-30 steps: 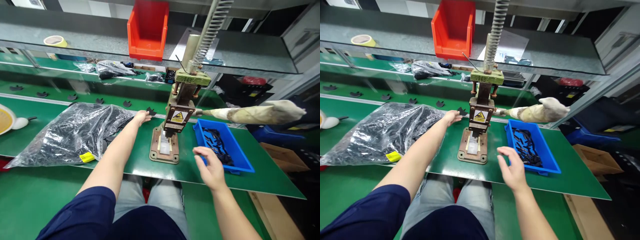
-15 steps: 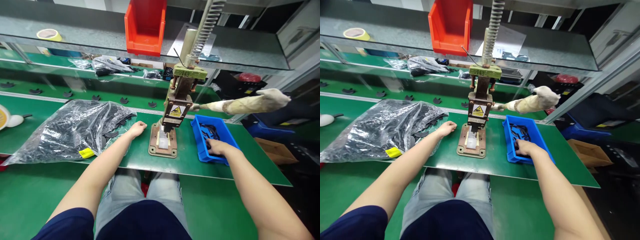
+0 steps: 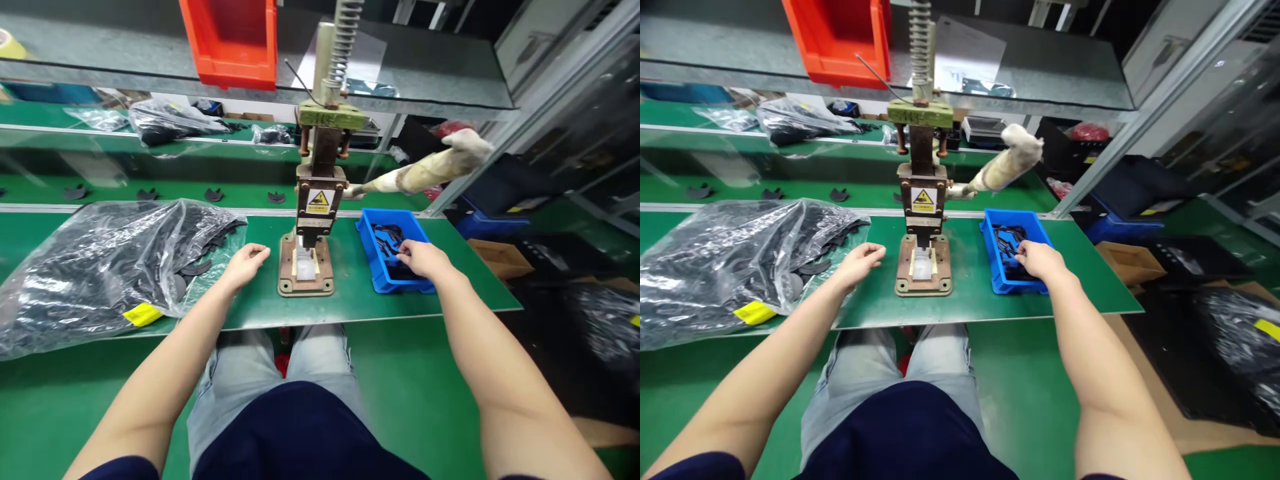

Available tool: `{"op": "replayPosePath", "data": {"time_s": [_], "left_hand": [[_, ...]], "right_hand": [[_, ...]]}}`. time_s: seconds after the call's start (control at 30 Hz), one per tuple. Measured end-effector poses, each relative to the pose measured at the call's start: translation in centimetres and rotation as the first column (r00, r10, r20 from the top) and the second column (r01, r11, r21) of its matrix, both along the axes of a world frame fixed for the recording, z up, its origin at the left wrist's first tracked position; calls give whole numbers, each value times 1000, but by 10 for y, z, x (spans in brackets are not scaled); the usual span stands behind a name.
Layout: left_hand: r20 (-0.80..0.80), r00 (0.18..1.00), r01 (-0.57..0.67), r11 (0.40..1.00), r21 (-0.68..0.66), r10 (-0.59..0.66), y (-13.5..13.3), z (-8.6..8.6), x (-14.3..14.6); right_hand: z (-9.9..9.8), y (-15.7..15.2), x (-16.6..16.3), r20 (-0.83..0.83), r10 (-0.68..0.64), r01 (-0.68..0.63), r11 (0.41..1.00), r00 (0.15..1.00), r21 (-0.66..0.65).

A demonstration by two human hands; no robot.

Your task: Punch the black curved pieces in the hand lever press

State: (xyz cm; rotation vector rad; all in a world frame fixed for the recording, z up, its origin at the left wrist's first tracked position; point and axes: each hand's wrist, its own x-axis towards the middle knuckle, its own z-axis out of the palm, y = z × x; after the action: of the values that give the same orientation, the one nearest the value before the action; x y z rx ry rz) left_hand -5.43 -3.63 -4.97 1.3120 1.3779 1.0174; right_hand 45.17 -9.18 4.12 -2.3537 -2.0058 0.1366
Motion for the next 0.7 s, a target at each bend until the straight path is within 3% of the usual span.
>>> {"op": "replayPosePath", "data": {"time_s": [0.1,0.23,0.3,0.4,0.5,0.7], "left_hand": [[-32,998,-52,994,95,55,-14,10,-1],[-81,992,-64,951,303,92,-50,36,16],[-109,994,43,912,409,2,-73,51,30],[-159,970,242,822,515,-186,-103,67,49],[-199,935,356,763,539,-295,-120,74,54],[-256,908,417,766,490,-331,-133,72,44]], "right_hand": [[11,-19,-14,-85,26,-8,979,996,206],[13,-48,-66,-197,224,-115,886,954,449],[8,-62,-100,-249,361,-187,828,899,528],[-3,-78,-150,-316,605,-299,700,730,648],[-14,-86,-187,-348,737,-369,618,579,695],[-29,-86,-221,-384,794,-420,586,471,693]]}}
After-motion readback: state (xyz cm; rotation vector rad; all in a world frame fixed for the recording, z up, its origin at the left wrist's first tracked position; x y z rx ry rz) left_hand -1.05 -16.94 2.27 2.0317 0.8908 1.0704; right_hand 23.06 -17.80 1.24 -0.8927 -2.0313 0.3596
